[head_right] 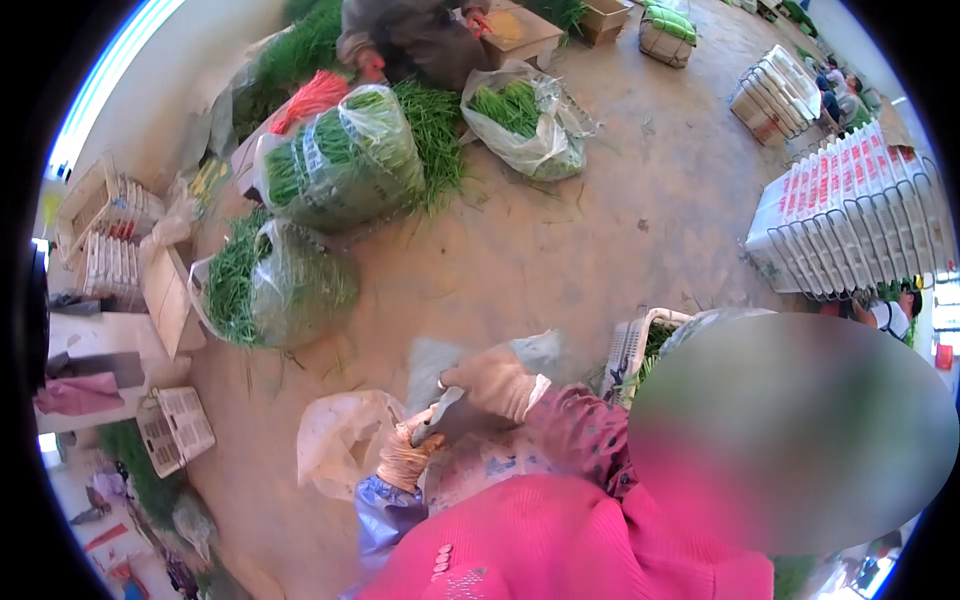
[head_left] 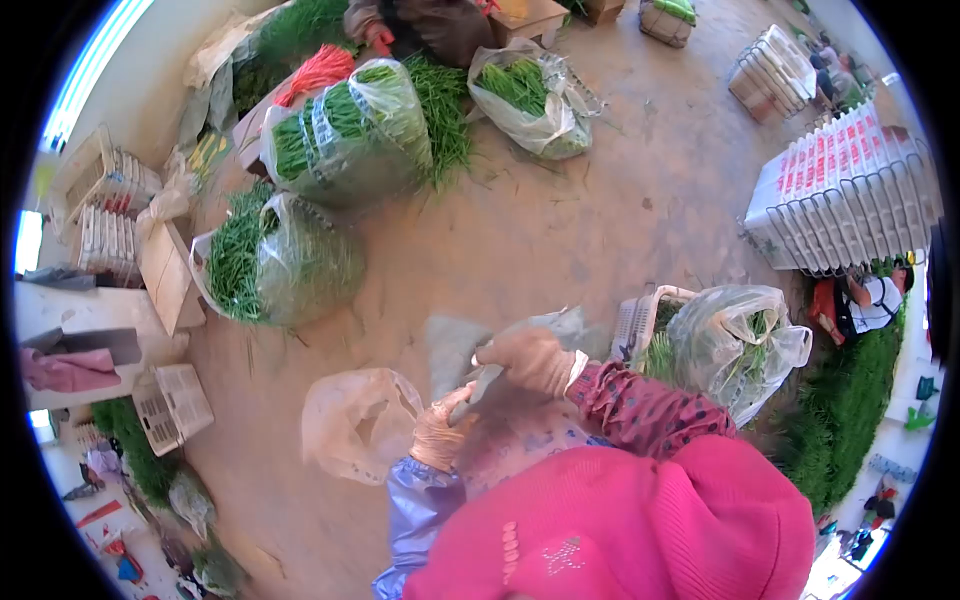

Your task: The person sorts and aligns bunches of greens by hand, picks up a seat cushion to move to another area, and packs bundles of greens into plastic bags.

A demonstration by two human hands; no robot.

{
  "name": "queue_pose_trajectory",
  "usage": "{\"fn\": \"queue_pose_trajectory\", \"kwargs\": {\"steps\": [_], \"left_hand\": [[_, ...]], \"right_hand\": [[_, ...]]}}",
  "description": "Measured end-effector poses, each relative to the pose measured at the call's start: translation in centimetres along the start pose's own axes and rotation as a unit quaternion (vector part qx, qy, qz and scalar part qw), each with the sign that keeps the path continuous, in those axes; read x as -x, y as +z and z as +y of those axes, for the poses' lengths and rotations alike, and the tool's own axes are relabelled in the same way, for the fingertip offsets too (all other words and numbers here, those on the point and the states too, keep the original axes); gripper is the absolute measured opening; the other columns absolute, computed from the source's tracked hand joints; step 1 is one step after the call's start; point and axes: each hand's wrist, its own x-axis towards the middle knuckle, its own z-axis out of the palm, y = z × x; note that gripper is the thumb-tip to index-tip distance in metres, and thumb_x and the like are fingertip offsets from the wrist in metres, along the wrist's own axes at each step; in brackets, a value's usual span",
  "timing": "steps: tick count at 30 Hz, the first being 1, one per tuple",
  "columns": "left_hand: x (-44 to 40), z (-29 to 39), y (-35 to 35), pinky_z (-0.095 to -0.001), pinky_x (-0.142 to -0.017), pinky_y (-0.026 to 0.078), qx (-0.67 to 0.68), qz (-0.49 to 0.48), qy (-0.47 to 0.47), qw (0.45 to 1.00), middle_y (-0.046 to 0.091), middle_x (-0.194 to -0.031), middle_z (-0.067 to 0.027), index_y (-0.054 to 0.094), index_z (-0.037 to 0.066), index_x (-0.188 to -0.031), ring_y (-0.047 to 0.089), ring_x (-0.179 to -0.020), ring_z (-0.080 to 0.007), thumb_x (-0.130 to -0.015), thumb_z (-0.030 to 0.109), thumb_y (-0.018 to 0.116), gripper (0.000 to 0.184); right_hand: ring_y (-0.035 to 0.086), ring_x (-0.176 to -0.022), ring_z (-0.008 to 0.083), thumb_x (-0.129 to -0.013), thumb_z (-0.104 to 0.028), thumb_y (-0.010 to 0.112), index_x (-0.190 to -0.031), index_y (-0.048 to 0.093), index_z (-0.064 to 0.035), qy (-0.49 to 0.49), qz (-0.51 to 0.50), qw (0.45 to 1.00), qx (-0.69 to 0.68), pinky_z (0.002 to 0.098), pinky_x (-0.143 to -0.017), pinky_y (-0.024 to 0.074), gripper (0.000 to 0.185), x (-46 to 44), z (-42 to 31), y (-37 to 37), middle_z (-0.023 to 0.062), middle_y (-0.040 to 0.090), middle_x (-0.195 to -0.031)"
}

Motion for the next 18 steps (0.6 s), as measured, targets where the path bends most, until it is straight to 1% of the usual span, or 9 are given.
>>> {"fn": "queue_pose_trajectory", "kwargs": {"steps": [2, 4, 6, 11, 13, 15, 16, 17, 18], "left_hand": [[-1.6, -1.7, -2.2, -0.0357, -0.083, 0.05, -0.046, -0.049, -0.134, 0.989, 0.068, -0.105, -0.0091, 0.064, 0.013, -0.114, 0.064, -0.097, -0.0269, -0.07, 0.015, 0.077, 0.045], [-5.0, -1.3, -4.5, -0.0373, -0.081, 0.051, -0.151, -0.105, -0.11, 0.977, 0.068, -0.101, -0.0087, 0.066, 0.013, -0.109, 0.064, -0.094, -0.0282, -0.071, 0.022, 0.076, 0.04], [-8.3, 0.1, -6.8, -0.0412, -0.077, 0.05, -0.297, -0.192, -0.122, 0.927, 0.068, -0.096, -0.0089, 0.067, 0.014, -0.101, 0.063, -0.092, -0.0302, -0.073, 0.041, 0.073, 0.039], [-14.7, 0.7, -9.7, -0.0433, -0.085, 0.047, -0.385, -0.293, -0.12, 0.867, 0.064, -0.111, -0.0056, 0.069, 0.015, -0.097, 0.059, -0.104, -0.0277, -0.068, 0.039, 0.076, 0.038], [-17.2, 1.3, -10.2, -0.051, -0.096, 0.038, -0.472, -0.386, -0.06, 0.791, 0.056, -0.127, -0.0014, 0.07, 0.018, -0.099, 0.044, -0.126, -0.0282, -0.07, 0.036, 0.075, 0.035], [-17.6, -1.7, -10.1, -0.0605, -0.103, 0.027, -0.548, -0.32, 0.129, 0.762, 0.05, -0.133, -0.0003, 0.07, 0.019, -0.102, 0.028, -0.135, -0.032, -0.071, 0.029, 0.072, 0.032], [-18.3, -1.0, -10.2, -0.0656, -0.105, 0.02, -0.528, -0.35, 0.136, 0.762, 0.049, -0.134, -0.0011, 0.069, 0.018, -0.103, 0.018, -0.139, -0.0338, -0.073, 0.023, 0.068, 0.031], [-18.5, -1.7, -9.8, -0.0649, -0.108, 0.016, -0.518, -0.351, 0.166, 0.762, 0.053, -0.129, -0.0013, 0.069, 0.017, -0.103, 0.027, -0.137, -0.0276, -0.073, 0.02, 0.065, 0.031], [-19.4, -1.0, -9.6, -0.0605, -0.106, 0.024, -0.499, -0.42, 0.123, 0.748, 0.056, -0.124, -0.0033, 0.067, 0.017, -0.107, 0.037, -0.132, -0.0259, -0.074, 0.019, 0.063, 0.033]], "right_hand": [[0.063, -0.083, 0.034, -0.073, -0.008, 0.057, -0.106, 0.066, -0.0169, 0.018, -0.011, 1.0, 0.023, 0.0393, -0.07, 0.0495, 0.035, -1.3, 0.1, -0.6, 0.0136, 0.066, -0.088], [0.064, -0.083, 0.0338, -0.078, -0.014, 0.055, -0.105, 0.067, -0.0168, -0.023, 0.056, 0.996, 0.058, 0.0404, -0.069, 0.049, 0.03, -2.2, 0.4, -1.5, 0.0136, 0.067, -0.09], [0.064, -0.084, 0.034, -0.076, -0.009, 0.054, -0.106, 0.067, -0.0155, 0.04, 0.096, 0.994, 0.029, 0.0401, -0.07, 0.0496, 0.033, -3.2, -0.4, -2.4, 0.0149, 0.066, -0.091], [0.064, -0.082, 0.0336, -0.077, 0.001, 0.053, -0.104, 0.067, -0.0103, 0.069, 0.224, 0.97, 0.058, 0.0384, -0.07, 0.051, 0.033, -4.7, -1.0, -4.8, 0.017, 0.066, -0.092], [0.065, -0.081, 0.0327, -0.077, 0.004, 0.053, -0.103, 0.067, -0.0089, 0.039, 0.29, 0.954, 0.06, 0.0366, -0.071, 0.0513, 0.032, -5.3, -1.1, -5.4, 0.0163, 0.067, -0.092], [0.065, -0.079, 0.0311, -0.076, 0.004, 0.055, -0.103, 0.067, -0.0085, 0.047, 0.318, 0.944, 0.068, 0.0353, -0.072, 0.0511, 0.032, -5.3, -0.7, -6.2, 0.0155, 0.067, -0.091], [0.066, -0.079, 0.0302, -0.076, 0.004, 0.056, -0.102, 0.068, -0.0084, 0.075, 0.312, 0.943, 0.086, 0.0348, -0.072, 0.0508, 0.031, -5.1, -0.3, -6.7, 0.0153, 0.068, -0.091], [0.066, -0.079, 0.0302, -0.076, 0.004, 0.056, -0.102, 0.068, -0.0084, 0.052, 0.304, 0.948, 0.081, 0.0348, -0.072, 0.0508, 0.031, -5.2, -0.3, -7.3, 0.0153, 0.068, -0.091], [0.066, -0.079, 0.0295, -0.076, 0.004, 0.056, -0.102, 0.068, -0.0084, 0.088, 0.311, 0.943, 0.078, 0.0344, -0.072, 0.0506, 0.03, -5.0, -0.2, -8.0, 0.0153, 0.068, -0.089]]}}
